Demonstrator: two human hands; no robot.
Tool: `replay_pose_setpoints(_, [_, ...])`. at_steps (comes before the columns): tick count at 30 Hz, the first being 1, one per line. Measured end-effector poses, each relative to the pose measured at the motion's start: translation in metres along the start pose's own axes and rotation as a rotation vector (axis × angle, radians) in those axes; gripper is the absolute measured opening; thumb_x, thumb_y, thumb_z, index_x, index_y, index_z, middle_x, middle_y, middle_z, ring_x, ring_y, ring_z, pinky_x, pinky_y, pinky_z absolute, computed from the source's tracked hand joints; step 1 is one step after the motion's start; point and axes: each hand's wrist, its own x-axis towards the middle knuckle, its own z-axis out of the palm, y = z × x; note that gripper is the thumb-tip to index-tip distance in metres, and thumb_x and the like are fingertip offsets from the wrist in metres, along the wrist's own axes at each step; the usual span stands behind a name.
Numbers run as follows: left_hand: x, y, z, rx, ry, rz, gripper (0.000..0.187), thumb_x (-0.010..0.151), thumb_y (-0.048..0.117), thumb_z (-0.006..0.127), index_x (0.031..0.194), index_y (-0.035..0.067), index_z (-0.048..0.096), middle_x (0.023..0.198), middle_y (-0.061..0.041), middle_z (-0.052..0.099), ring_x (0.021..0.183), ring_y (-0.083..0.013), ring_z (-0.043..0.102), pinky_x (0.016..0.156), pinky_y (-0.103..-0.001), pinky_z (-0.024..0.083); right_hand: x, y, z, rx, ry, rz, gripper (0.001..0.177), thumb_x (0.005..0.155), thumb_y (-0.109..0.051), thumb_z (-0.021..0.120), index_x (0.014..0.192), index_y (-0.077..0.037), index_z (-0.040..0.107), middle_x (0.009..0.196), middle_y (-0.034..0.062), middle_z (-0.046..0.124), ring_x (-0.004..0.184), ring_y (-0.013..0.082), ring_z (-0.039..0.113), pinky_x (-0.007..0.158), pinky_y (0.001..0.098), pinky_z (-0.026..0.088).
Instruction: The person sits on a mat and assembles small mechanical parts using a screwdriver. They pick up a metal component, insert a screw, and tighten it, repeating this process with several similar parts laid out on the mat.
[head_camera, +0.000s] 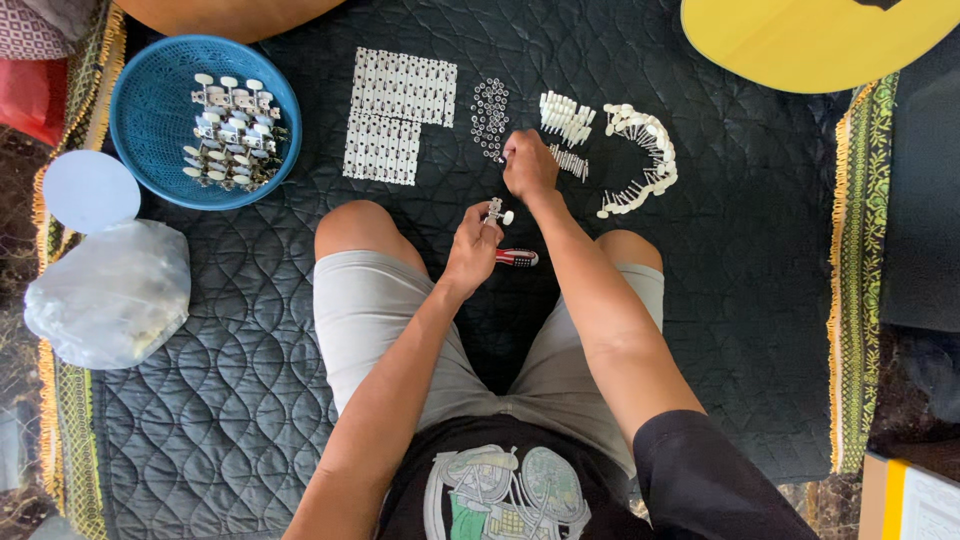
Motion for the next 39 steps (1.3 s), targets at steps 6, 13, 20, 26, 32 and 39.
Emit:
replay_pose_setpoints(6, [0.001, 0.006, 0.001, 0.051, 0.021, -0.044, 0.041, 0.1, 0.011, 0.042, 0.137, -0.005, 0.051, 0.081, -0.005, 0.065, 0.074, -0.0161, 0.061, 0.069, -0.032, 0.05, -0.004, 0.029, -0.017, 0.15, 0.172, -0.186, 0.008, 0.091, -0.014, 0.066, 0.096, -0.016, 0.071, 0.088, 0.0098, 0.064, 0.089, 0.0405, 0.07, 0.08, 0.0533, 0.057])
replay_pose_setpoints(13, [0.007, -0.015, 0.007, 0.116, 0.034, -0.015, 0.039, 0.099, 0.013, 0.045, 0.133, -0.003, 0.056, 0.079, -0.007, 0.067, 0.076, -0.0199, 0.066, 0.071, -0.035, 0.052, -0.103, -0.015, -0.082, 0.501, 0.073, -0.215, 0.012, 0.088, -0.012, 0.07, 0.096, -0.017, 0.077, 0.08, 0.0064, 0.072, 0.073, 0.0227, 0.071, 0.071, 0.0357, 0.057])
replay_pose_setpoints(20, [0.002, -0.019, 0.006, 0.209, 0.054, 0.014, 0.036, 0.097, 0.015, 0.046, 0.128, 0.004, 0.061, 0.082, -0.014, 0.072, 0.086, -0.0299, 0.073, 0.08, -0.044, 0.056, -0.128, -0.016, -0.054, 0.492, 0.182, -0.298, 0.009, 0.086, -0.008, 0.075, 0.093, -0.013, 0.078, 0.08, 0.0098, 0.068, 0.076, 0.0293, 0.07, 0.069, 0.0393, 0.056])
replay_pose_setpoints(26, [0.001, -0.031, 0.003, 0.246, 0.069, 0.027, 0.035, 0.095, 0.014, 0.047, 0.127, 0.006, 0.061, 0.086, -0.017, 0.073, 0.093, -0.0347, 0.074, 0.084, -0.048, 0.056, -0.133, -0.017, -0.051, 0.472, 0.19, -0.34, 0.006, 0.087, -0.009, 0.075, 0.092, -0.012, 0.077, 0.077, 0.012, 0.066, 0.073, 0.0333, 0.068, 0.065, 0.0424, 0.055])
replay_pose_setpoints(32, [-0.004, -0.024, 0.007, 0.274, 0.066, 0.004, 0.035, 0.096, 0.016, 0.047, 0.127, 0.007, 0.06, 0.087, -0.016, 0.075, 0.095, -0.0346, 0.074, 0.086, -0.048, 0.057, -0.133, -0.01, -0.047, 0.463, 0.183, -0.356, 0.005, 0.087, -0.01, 0.074, 0.091, -0.012, 0.076, 0.076, 0.0117, 0.066, 0.072, 0.0318, 0.068, 0.063, 0.0417, 0.056])
replay_pose_setpoints(39, [-0.003, -0.025, 0.008, 0.285, 0.075, -0.036, 0.036, 0.096, 0.017, 0.049, 0.129, 0.01, 0.06, 0.093, -0.017, 0.075, 0.1, -0.035, 0.074, 0.091, -0.049, 0.056, -0.134, -0.012, -0.047, 0.474, 0.147, -0.326, 0.005, 0.086, -0.009, 0.076, 0.09, -0.012, 0.076, 0.075, 0.0108, 0.067, 0.072, 0.0306, 0.069, 0.063, 0.0389, 0.056])
